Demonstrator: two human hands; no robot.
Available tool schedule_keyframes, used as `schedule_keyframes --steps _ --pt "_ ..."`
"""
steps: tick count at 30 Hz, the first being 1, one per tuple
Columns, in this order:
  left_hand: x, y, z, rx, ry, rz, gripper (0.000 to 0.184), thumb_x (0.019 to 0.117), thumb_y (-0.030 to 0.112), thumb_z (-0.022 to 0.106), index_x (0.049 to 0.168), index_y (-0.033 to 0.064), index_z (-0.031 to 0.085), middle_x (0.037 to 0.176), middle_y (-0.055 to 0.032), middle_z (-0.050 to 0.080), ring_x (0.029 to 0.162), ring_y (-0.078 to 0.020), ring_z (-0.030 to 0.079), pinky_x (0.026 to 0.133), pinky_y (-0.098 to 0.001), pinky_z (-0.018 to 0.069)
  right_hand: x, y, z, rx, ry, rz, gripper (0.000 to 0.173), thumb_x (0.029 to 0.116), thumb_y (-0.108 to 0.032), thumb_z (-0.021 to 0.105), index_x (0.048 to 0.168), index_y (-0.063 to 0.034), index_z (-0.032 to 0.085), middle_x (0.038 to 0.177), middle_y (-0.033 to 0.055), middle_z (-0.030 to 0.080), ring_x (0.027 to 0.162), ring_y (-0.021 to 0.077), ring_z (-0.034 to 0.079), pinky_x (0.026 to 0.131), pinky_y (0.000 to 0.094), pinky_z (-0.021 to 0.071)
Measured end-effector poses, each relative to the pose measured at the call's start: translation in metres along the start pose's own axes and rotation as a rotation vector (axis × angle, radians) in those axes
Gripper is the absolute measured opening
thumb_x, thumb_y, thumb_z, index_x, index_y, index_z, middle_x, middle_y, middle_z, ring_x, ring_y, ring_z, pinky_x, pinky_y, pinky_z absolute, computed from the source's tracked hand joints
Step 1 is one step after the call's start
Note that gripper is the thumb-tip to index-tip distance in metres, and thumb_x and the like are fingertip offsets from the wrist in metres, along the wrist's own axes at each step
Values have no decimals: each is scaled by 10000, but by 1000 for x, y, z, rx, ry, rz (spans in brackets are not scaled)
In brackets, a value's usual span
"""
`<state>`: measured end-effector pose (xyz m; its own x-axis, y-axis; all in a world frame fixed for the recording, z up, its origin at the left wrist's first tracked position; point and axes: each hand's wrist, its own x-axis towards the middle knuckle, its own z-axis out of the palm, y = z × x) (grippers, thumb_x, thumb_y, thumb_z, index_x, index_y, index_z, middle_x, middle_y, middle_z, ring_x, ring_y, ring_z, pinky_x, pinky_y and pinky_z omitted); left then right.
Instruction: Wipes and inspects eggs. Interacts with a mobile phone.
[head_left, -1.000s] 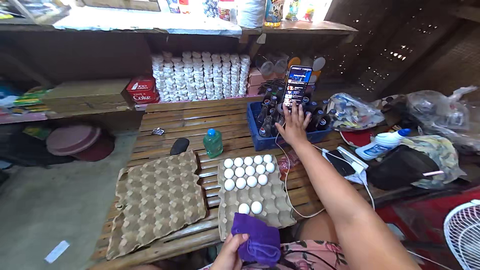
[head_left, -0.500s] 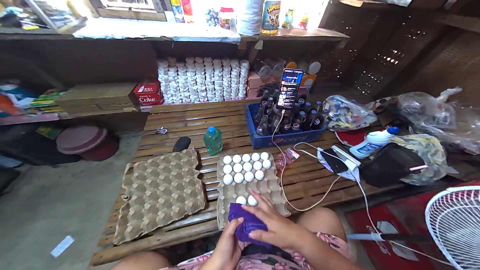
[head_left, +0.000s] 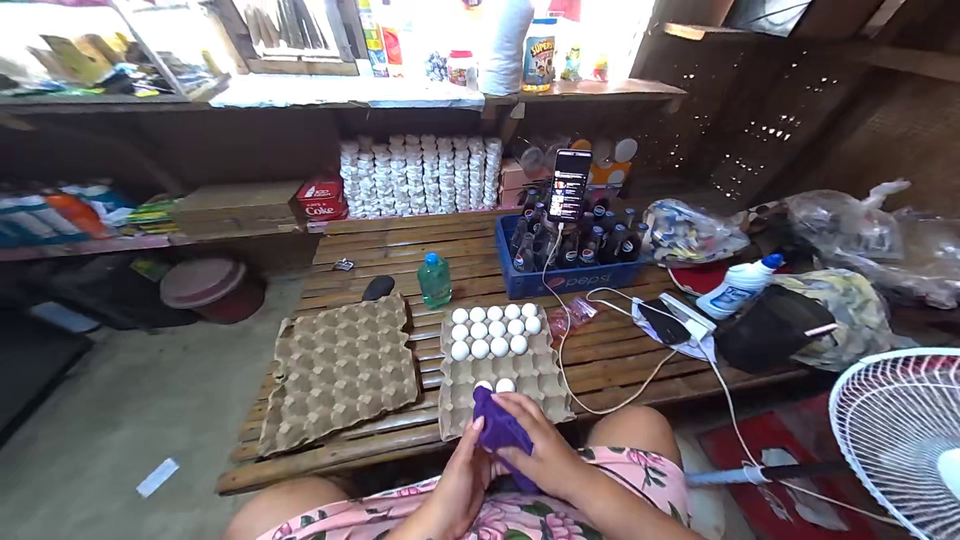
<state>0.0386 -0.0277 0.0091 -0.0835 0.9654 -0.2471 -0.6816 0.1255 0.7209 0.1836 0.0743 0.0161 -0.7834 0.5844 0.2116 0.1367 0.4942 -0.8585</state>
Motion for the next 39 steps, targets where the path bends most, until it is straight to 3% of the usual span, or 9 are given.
schedule_keyframes --steps 5,9,14,17,19,23,27,31,39 --pt "-5 0 12 71 97 -5 598 1101 426 60 1384 72 451 1117 -97 712 957 -203 716 808 -379 605 -10 -11 5 -3 37 36 548 962 -272 662 1426 -9 537 1477 221 501 1377 309 489 1142 464 418" --pt "-16 -4 18 -98 271 40 296 1066 110 270 1116 64 558 904 -66 717 850 -168 706 784 -369 598 -16 -11 10 -355 -49 -306 487 877 -294 778 1343 -257 644 1491 192 510 1372 410 485 1058 597 466" --pt "-10 -8 16 204 71 -22 395 1105 344 215 1317 77 413 919 -41 681 735 -119 664 672 -294 572 -16 -9 -1 149 59 83 491 959 -254 658 1371 5 594 1457 199 526 1347 258 517 1126 423 439" --pt "-11 -9 15 268 22 -8 371 1094 383 287 1272 81 405 847 -22 637 652 -88 613 618 -263 545 -16 -11 -5 313 99 279 567 997 -311 589 1437 35 499 1441 219 525 1321 228 538 1124 390 442" --pt "-13 -8 17 202 104 -8 393 1113 373 232 1276 96 458 781 -13 633 602 -85 588 570 -249 521 -23 -16 -1 176 55 127 494 979 -240 619 1390 30 568 1459 222 513 1358 266 503 1145 425 416" --pt "-21 -2 24 76 189 5 349 1097 208 231 1130 79 553 833 -35 716 731 -140 692 679 -326 586 -25 -8 12 -137 55 -241 470 872 -218 771 1331 -226 672 1476 236 499 1358 390 493 1098 559 439" --pt "-14 -7 16 256 -37 -9 385 1098 329 150 1263 116 426 851 36 653 663 -39 592 626 -230 512 -23 -11 2 192 117 119 508 922 -200 691 1369 17 588 1434 217 533 1334 274 521 1118 440 438" --pt "-11 -9 11 356 -117 -32 323 1094 351 257 1257 121 415 811 59 596 600 -7 520 573 -196 465 -24 -17 -2 450 175 415 621 978 -262 614 1484 35 414 1344 203 600 1194 187 628 1049 381 510" --pt "-13 6 23 10 85 -181 570 1098 354 34 1081 129 558 859 -24 720 766 -145 694 701 -331 573 -25 -9 10 -52 97 -88 461 848 -199 794 1284 -85 699 1434 280 521 1325 432 508 1095 574 428"
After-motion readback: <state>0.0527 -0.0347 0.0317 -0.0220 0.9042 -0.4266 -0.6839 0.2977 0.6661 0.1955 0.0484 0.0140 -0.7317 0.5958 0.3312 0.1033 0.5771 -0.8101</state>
